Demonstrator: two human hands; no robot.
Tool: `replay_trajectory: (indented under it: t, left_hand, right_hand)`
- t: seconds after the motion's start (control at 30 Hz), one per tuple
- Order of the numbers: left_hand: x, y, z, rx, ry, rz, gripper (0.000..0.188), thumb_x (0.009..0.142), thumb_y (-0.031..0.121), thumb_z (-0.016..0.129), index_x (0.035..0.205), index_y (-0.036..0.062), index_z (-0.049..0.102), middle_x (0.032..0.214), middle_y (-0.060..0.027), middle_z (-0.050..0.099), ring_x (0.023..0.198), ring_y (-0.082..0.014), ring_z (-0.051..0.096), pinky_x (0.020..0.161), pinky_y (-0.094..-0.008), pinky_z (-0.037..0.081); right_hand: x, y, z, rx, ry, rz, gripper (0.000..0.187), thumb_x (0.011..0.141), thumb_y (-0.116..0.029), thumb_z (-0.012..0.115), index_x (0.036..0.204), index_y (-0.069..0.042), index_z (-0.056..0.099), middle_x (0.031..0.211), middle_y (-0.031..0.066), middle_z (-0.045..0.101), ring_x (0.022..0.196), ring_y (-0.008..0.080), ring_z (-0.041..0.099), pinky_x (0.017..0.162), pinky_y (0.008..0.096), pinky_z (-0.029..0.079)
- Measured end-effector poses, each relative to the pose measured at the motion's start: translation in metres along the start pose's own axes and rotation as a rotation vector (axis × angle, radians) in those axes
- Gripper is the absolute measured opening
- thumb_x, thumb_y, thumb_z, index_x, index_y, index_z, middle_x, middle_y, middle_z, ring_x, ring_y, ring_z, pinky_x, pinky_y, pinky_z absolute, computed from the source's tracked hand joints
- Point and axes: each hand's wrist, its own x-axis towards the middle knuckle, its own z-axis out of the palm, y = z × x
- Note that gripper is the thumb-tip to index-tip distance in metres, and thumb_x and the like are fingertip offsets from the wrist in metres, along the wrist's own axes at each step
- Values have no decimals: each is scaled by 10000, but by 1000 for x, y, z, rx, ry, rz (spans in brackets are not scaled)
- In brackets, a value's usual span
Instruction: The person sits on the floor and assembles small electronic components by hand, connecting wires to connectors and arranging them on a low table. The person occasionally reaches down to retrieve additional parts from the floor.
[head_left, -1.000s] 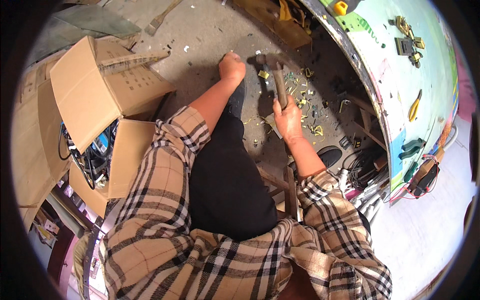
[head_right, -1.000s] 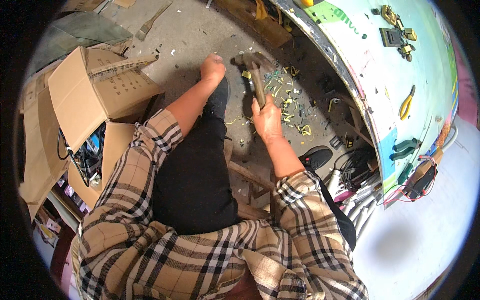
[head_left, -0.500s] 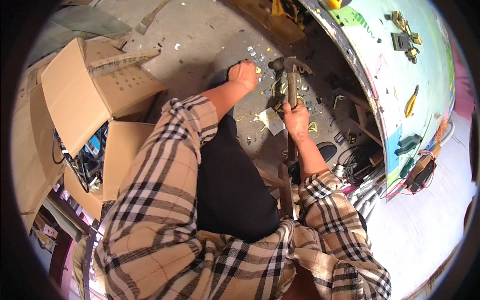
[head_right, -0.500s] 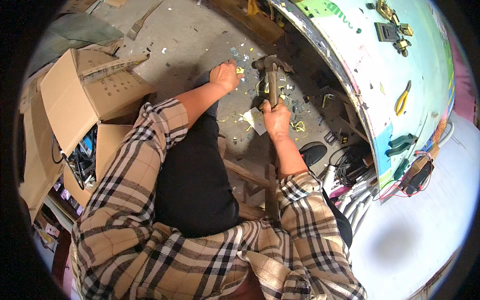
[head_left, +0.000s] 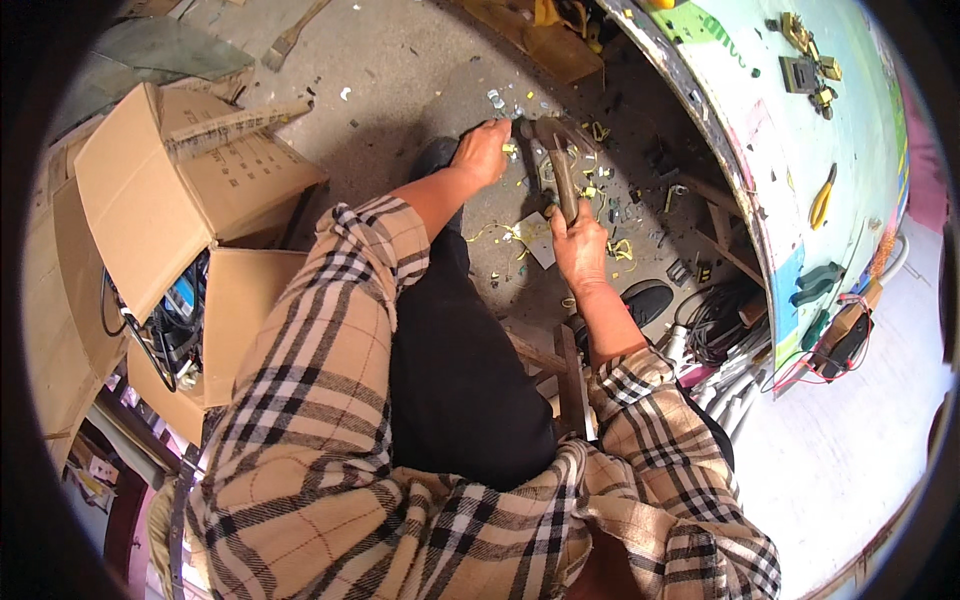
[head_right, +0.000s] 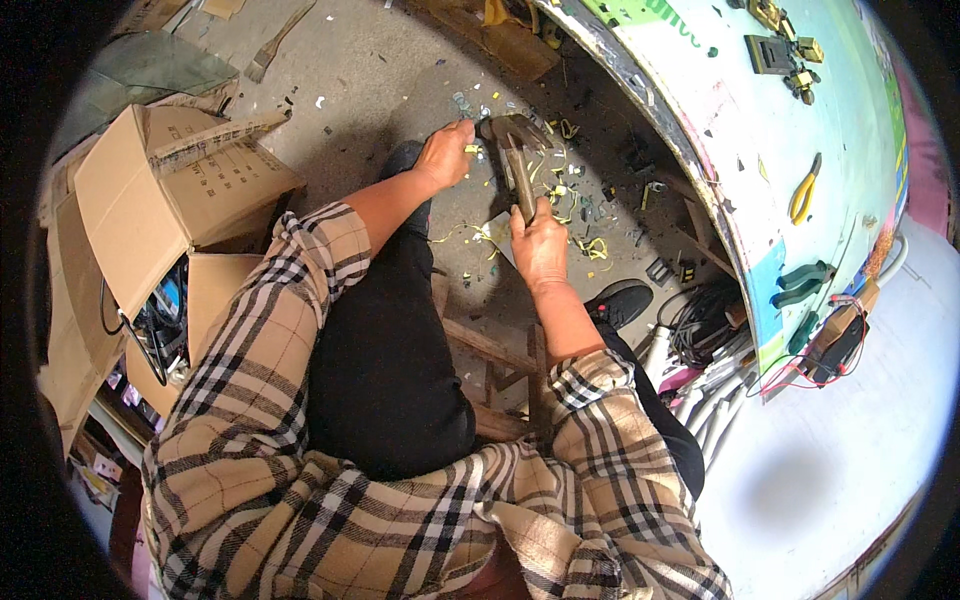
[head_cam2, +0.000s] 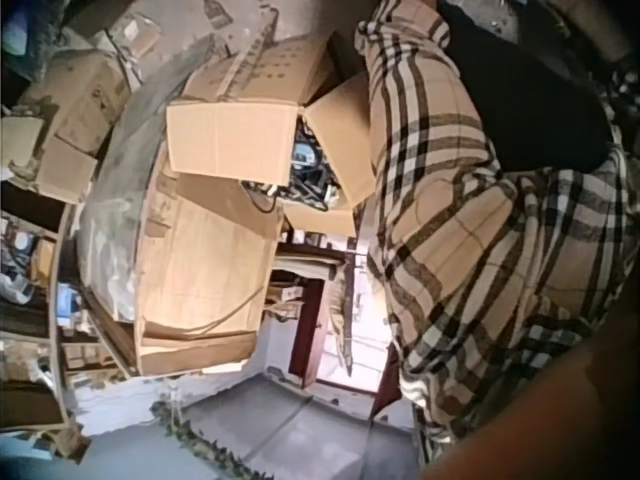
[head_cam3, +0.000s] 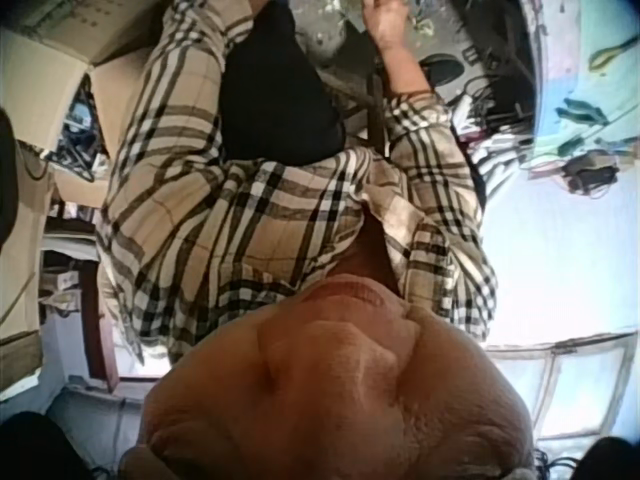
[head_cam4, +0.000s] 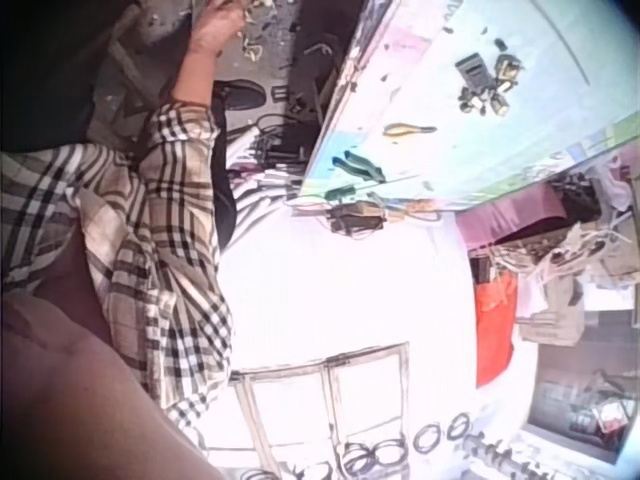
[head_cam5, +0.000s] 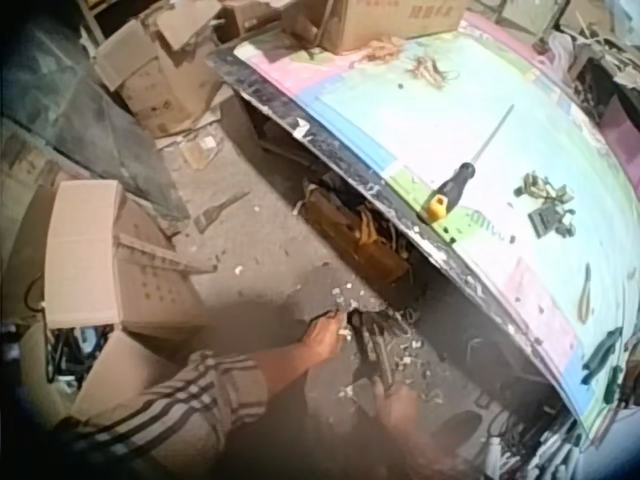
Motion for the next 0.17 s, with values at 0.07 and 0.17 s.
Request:
replay_trajectory:
  t: [0.07, 0.17]
  left_hand:
    - [-2, 0, -2, -12, -15, -43, 265, 756, -14, 635, 997, -1, 525, 1016, -230, 607, 980, -424, 590, 838, -461, 482]
    - [3, 3, 0, 16, -40, -119, 268, 776, 38, 664, 1015, 40, 542, 1041, -224, 612, 1018, -406, 595, 863, -448, 481]
  right_hand:
    - [-4, -5, -1, -12, 10, -18, 307, 889, -297, 626, 983, -25, 522, 750, 285, 629, 755, 468, 627, 643, 510, 507]
    - [-10, 3, 9, -99, 77, -80, 317, 871, -289, 655, 991, -31, 515, 716, 252, 631, 719, 460, 630, 634, 485, 512]
